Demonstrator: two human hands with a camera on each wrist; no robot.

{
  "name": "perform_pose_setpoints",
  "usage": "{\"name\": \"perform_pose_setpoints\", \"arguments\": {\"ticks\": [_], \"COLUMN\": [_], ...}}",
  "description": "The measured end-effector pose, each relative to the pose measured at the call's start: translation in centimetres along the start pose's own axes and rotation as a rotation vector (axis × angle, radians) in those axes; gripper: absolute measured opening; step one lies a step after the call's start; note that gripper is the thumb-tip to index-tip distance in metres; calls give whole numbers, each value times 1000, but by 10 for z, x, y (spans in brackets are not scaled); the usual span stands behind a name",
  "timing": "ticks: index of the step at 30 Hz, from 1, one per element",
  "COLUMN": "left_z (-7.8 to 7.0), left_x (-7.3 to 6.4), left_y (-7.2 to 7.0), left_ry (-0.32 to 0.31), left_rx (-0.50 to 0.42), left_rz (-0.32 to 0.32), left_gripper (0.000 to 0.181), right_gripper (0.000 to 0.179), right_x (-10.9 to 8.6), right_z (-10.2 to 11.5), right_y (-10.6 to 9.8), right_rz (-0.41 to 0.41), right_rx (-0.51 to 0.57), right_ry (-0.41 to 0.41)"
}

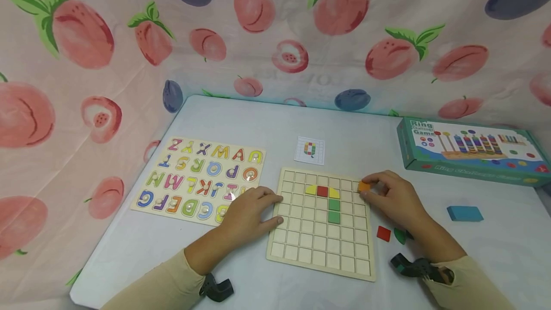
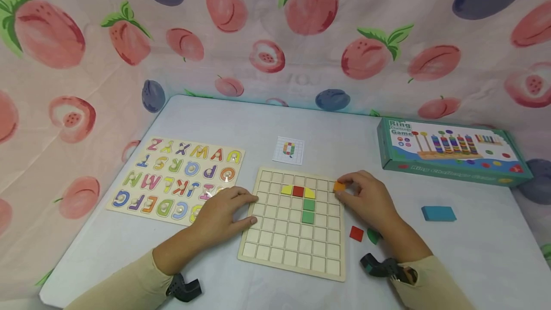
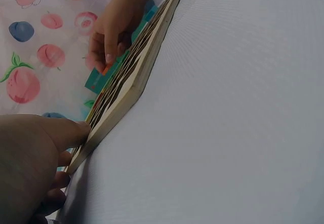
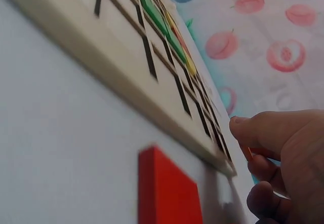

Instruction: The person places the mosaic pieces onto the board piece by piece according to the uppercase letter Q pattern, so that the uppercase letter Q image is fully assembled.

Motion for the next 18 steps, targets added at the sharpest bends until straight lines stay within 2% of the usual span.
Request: {"name": "perform_pose_setpoints", "arguments": {"ticks": [18], "left_z": [-1], "left_x": [0], "left_y": [-1], "left_ry": [-6], "left_rx": [-4], "left_rz": [3], "left_gripper": [48], "right_gripper": [25], "right_x": [-6], "right_z": [62], "right_y": [37], "right_rz": [59], "right_rx": [67], "right_ry": [-143]}}
Point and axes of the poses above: each hand's wrist, its own x-axis towards the middle knuckle, its own y-axis out of the palm, z = x × y, the point moved 9 cm from there along x, towards the middle knuckle, and after that the axes turned 8 degrees about y, right-handed, at the moved point
